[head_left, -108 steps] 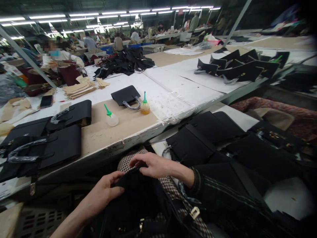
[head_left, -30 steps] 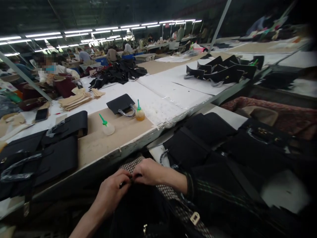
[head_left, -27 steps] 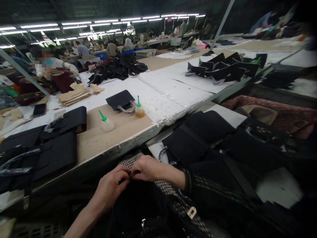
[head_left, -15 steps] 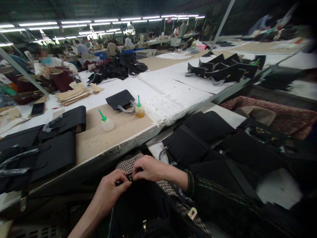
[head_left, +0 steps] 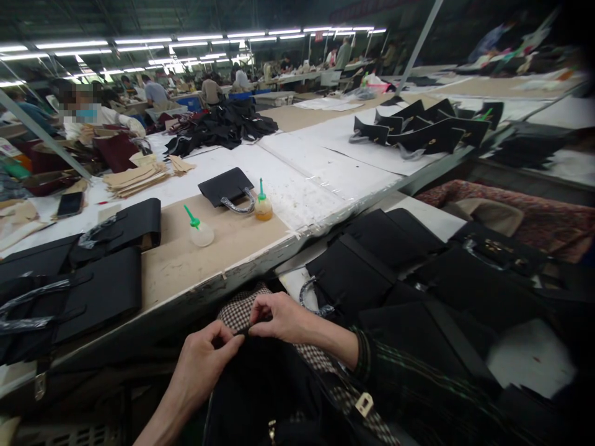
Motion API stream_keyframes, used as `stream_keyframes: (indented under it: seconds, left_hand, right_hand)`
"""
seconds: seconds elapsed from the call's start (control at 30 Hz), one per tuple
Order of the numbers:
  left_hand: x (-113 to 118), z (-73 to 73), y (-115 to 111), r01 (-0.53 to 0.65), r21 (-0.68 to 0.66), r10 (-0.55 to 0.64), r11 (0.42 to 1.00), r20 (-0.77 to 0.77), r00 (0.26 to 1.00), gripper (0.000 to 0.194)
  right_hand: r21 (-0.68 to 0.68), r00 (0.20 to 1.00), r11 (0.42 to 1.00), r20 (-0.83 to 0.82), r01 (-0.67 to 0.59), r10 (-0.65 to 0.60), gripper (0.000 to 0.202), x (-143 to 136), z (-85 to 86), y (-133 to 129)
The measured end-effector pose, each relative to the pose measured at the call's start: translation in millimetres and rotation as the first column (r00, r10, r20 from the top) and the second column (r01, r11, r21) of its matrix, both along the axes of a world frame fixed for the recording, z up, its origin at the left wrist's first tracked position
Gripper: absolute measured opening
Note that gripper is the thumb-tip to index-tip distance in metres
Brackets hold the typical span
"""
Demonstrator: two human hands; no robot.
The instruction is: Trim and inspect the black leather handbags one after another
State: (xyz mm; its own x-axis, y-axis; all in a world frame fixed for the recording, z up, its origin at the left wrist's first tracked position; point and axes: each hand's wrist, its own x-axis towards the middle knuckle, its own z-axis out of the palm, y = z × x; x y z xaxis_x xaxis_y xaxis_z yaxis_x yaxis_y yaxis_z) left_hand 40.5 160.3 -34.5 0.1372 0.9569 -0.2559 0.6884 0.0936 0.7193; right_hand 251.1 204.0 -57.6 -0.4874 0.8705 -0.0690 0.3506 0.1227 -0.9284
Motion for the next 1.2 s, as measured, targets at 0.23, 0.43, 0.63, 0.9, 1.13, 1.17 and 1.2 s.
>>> stream_keyframes:
  seconds: [0.23,0.43,0.63,0.9,1.13,1.17,1.2]
  left_hand:
    - [-5.5,-1.3,-2.0,0.080,-0.043,-0.074,0.996,0.122,0.990,0.025]
    - [-5.2,11.3,-4.0,0.117,-0.078,-0.107,0.990,0.122,0.987,0.024]
    - [-5.1,13.1,-5.4,0.198,0.052,-0.202,0.979,0.091,0.975,0.018]
    - [-2.7,17.2,-4.7,0.190,0.021,-0.191,0.982,0.088,0.978,0.030]
    - [-0.6,13.8,-1.7,0.106,0.053,-0.114,0.993,0.158,0.981,0.011]
    - [-0.7,14.0,-1.2,0.141,0.065,-0.149,0.988,0.141,0.979,0.010]
    - [-1.0,14.7,-0.8,0.178,0.071,-0.185,0.981,0.116,0.976,0.011]
  right_hand:
    - [0.005,0.978,0.979,-0.012,-0.206,0.206,0.019,8.7,9.8,5.6]
    - [-0.083,0.926,0.923,-0.070,-0.376,0.371,0.023,14.3,6.1,14.1]
    - [-0.140,0.930,0.920,-0.022,-0.366,0.367,0.037,12.2,12.3,11.2]
    - [-0.166,0.948,0.942,0.081,-0.291,0.308,0.018,2.8,15.5,6.6]
    - [-0.057,0.932,0.967,0.259,-0.248,0.254,0.013,-4.6,21.2,0.0]
    - [-0.028,0.923,0.969,0.297,-0.247,0.244,0.013,-5.6,23.2,-0.2]
    - [0.002,0.916,0.968,0.326,-0.249,0.235,0.013,-6.5,25.1,-0.2]
